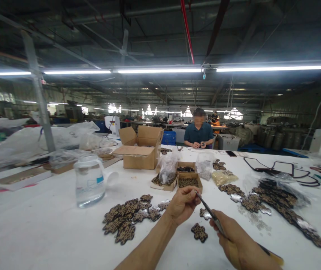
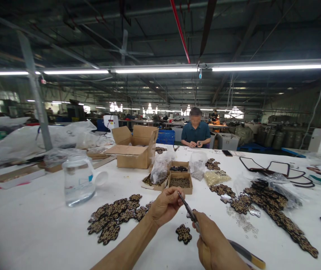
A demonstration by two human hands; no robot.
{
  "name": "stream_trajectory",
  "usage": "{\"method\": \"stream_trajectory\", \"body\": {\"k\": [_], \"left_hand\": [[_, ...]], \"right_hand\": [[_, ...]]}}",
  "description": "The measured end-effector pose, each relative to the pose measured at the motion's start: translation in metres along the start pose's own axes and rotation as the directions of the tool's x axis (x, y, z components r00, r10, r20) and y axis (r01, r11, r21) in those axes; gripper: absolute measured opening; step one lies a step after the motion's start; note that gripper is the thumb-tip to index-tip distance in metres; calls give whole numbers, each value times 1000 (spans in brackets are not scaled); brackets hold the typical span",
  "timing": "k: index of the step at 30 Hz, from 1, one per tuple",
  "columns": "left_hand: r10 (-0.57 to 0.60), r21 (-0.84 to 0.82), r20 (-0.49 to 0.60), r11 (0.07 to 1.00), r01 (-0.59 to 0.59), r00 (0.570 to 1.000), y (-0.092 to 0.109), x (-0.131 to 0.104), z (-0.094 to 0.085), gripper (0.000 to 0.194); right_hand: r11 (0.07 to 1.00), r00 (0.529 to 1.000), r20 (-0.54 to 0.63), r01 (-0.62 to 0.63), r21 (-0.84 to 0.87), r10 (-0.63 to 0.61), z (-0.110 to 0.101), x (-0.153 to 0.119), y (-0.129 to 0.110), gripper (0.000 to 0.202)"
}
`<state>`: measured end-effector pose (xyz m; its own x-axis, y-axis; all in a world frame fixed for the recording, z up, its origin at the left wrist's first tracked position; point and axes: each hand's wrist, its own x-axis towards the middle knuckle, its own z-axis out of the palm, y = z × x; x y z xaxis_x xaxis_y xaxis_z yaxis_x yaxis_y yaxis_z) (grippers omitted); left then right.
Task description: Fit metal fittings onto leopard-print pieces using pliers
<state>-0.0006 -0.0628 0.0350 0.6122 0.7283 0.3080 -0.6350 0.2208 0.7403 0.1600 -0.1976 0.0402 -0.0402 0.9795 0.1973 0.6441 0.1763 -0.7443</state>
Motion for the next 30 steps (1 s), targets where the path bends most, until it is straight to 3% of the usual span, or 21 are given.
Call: {"method": "stream_trajectory", "body": {"k": [6, 13, 20, 25, 30], "left_hand": [[14, -9, -11, 1000, -14, 1000, -1, 0, 1, 18], [29, -20, -35, 999, -29, 999, 1, 0, 1, 22], [43, 20, -57, 999, -42, 997, 2, 0, 4, 28], [48, 25, -52, 999, -47, 997, 3, -1, 6, 28], [43, 24, -50, 999, -42, 998, 2, -1, 7, 28]], "right_hand": [[986, 987, -58, 144, -82, -149, 7, 0, 19, 67], [990, 997, -14, 74, -123, -77, 5, 3, 13, 62], [999, 999, -28, 41, 10, -41, -1, -3, 4, 52], [999, 999, -33, 38, -13, -38, -5, -4, -5, 54], [1000, 998, -58, 27, -11, -28, 8, -3, 10, 60]]}}
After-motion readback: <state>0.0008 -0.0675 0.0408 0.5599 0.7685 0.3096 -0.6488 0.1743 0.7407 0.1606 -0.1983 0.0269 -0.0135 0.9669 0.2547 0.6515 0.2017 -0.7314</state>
